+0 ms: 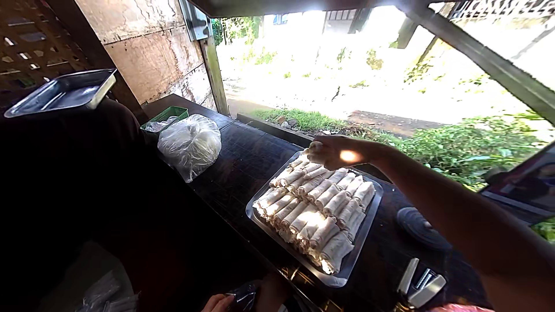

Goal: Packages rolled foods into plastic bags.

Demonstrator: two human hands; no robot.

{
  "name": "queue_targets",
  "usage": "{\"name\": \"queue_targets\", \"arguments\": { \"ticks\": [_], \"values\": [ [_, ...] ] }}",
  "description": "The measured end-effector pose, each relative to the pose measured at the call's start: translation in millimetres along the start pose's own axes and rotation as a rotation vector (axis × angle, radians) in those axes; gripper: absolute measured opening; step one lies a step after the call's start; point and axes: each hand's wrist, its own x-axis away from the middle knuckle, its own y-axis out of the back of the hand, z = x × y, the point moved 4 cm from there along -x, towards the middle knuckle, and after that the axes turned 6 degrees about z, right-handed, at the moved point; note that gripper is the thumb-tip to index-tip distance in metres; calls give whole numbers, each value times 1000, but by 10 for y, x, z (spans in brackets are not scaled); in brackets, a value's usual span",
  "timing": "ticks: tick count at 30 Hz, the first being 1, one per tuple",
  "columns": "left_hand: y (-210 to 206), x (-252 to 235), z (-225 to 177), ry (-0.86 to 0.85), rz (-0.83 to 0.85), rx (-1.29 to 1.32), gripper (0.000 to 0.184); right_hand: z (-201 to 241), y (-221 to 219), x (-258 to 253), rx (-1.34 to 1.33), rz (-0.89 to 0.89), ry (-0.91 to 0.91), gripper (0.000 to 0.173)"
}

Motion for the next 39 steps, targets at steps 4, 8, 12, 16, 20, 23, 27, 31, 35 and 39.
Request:
{"name": "queue_targets", "arguments": {
  "ticks": [4,8,12,16,20,23,27,31,35,39],
  "values": [
    [83,-82,-245,121,147,34,31,-177,-138,-53,33,-39,-92,49],
    [4,-101,-166,46,110,23,30,-316,-291,-175,17,3,-10,49],
    [102,-85,-254,99,81,40,33,-449,-365,-237,-64,87,2,50],
    [50,38,130,56,-73,52,34,-426,-363,-221,28,67,-13,53],
    [328,53,108,132,-185,121,32,-401,-406,-118,72,2,47,51],
    [625,40,18,199,-339,105,29,-397,-405,-84,7,16,72,55],
    [845,59,165,37,-550,45,27,-432,-373,-123,62,15,50,54],
    [927,13,-21,-9,-609,94,25,-535,-391,-158,49,14,-15,51],
    [785,-85,-90,-62,-644,130,26,-559,-399,-149,28,-30,-69,54],
    [740,-184,-203,-31,-714,45,25,-664,-396,-61,-83,-151,-31,57]
  ]
}}
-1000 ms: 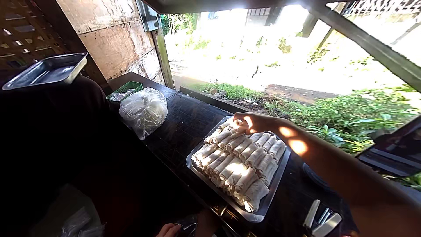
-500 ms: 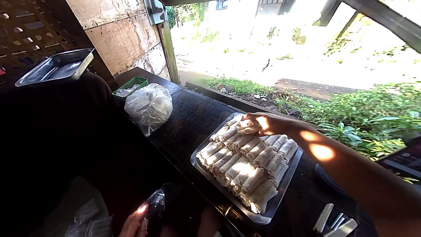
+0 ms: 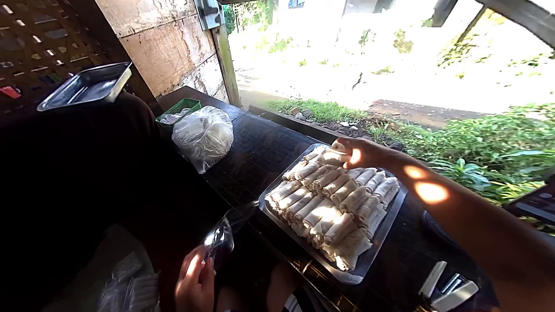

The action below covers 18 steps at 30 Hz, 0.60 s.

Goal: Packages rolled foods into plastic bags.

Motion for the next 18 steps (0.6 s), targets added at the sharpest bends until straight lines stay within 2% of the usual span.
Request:
{"name": "queue_targets", "arguments": {
  "ticks": [5,11,13,15,18],
  "values": [
    [-130,-138,-189,-65,-76,-248,24,95,-66,109,-53,55,-86,57],
    [-591,73,-244,-114,58,-190,35,105,-93,156,45,-32,-168,56],
    [-653,152,-244,-106,88,-174,35,50,-80,207,-116,-113,-176,55],
    [-685,226,-263,-117,103,-175,35,91,-71,391,-438,-221,-165,48],
    [-760,400,-326,-196,96,-151,36,566,-166,872,-1018,-369,-200,32]
  ]
}}
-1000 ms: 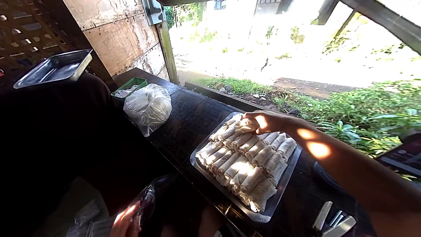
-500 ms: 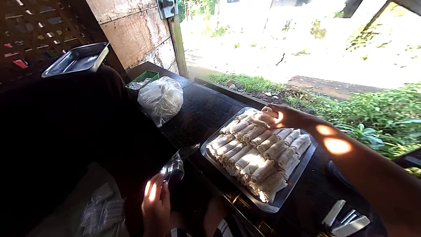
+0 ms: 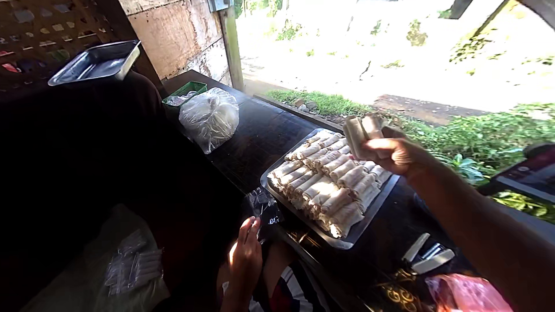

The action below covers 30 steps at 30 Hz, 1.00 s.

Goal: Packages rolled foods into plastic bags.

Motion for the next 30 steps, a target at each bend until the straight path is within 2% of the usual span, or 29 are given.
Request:
{"name": "queue_targets", "arguments": {
  "ticks": [2,4,6,8,10,12,14,16,19,21,22,26,30],
  "values": [
    [-69,142,-86,43,33,137,37,-38,-56,413,-134,-18,-15,44],
    [-138,246,-140,191,121,369,41,-190,-29,795,-199,-118,6,59],
    [-240,283,-151,295,202,559,41,-349,23,1067,-203,-293,43,53],
    [-293,234,-242,327,355,659,37,-484,110,1217,-212,-440,77,47],
    [-355,138,-371,414,591,789,41,-617,227,1222,-229,-528,87,45],
    [-483,40,-494,574,718,1021,48,-692,325,1115,-267,-618,50,41],
    [-609,-40,-591,688,726,1253,56,-724,406,964,-307,-681,10,51],
    [-694,-99,-641,784,697,1387,55,-738,468,824,-343,-712,-6,51],
    [-701,-134,-649,858,647,1404,43,-707,464,655,-362,-698,-11,31],
    [-701,-141,-643,884,608,1409,37,-647,426,585,-341,-698,8,23],
    [-697,-150,-647,893,596,1408,35,-605,396,560,-320,-705,28,23],
    [-684,-179,-676,881,548,1402,34,-482,263,496,-250,-719,68,41],
    [-697,-224,-570,816,597,1355,33,-527,227,408,-306,-727,73,39]
  ]
}}
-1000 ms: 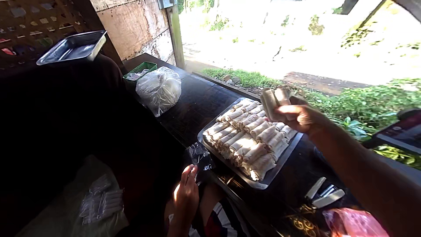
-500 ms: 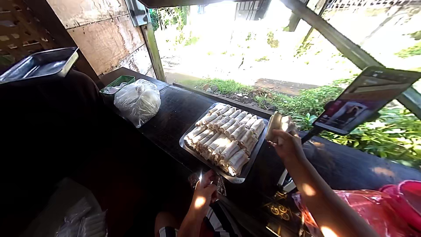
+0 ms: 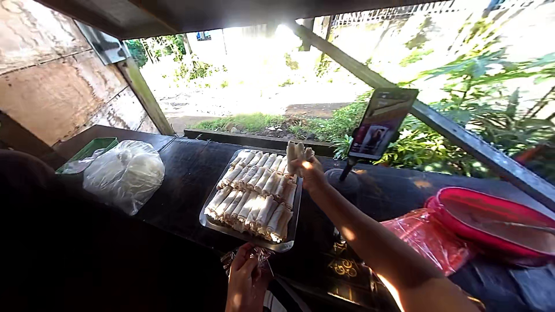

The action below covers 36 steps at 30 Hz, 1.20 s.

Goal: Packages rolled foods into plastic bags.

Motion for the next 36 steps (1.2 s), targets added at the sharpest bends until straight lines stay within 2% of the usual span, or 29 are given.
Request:
{"name": "queue_targets", "arguments": {
  "ticks": [6,8,12,14,16,18,19,21,23,24,25,26,28,30,33,36],
  "values": [
    [370,-102,-255,-11,-55,-81,33,-45,-353,69,-39,15,-113,46],
    [520,-146,-374,-14,-100,-108,32,-102,-529,66,-26,32,-135,37],
    [814,-283,-543,-48,-210,-176,28,-200,-892,26,-61,137,-175,38],
    [990,-348,-622,-57,-229,-258,31,-255,-1043,-32,-71,169,-194,36],
    [1132,-317,-693,-8,-195,-446,38,-337,-1095,-69,-100,173,-221,31],
    [1096,-104,-816,110,-36,-667,40,-410,-1046,-63,-136,163,-280,31],
    [1013,61,-856,116,89,-706,40,-432,-981,-42,-155,157,-324,35],
    [785,421,-891,22,421,-620,36,-418,-814,26,-223,172,-393,39],
    [497,675,-963,-118,813,-472,31,-358,-631,130,-307,183,-431,32],
    [338,734,-1024,-200,917,-446,32,-314,-519,194,-351,178,-455,27],
    [193,741,-1107,-290,922,-475,34,-266,-398,253,-370,163,-477,23],
    [62,688,-1191,-410,853,-589,36,-212,-272,307,-361,143,-493,20],
    [-225,511,-1323,-643,535,-910,36,-63,-17,438,-306,137,-490,21],
    [-508,298,-1264,-768,256,-1162,35,94,259,597,-220,188,-429,20],
    [-773,-11,-841,-964,36,-1387,33,243,675,836,-82,204,-293,30],
    [-866,-130,-574,-1032,-143,-1518,41,343,934,1069,19,179,-186,40]
  ]
}}
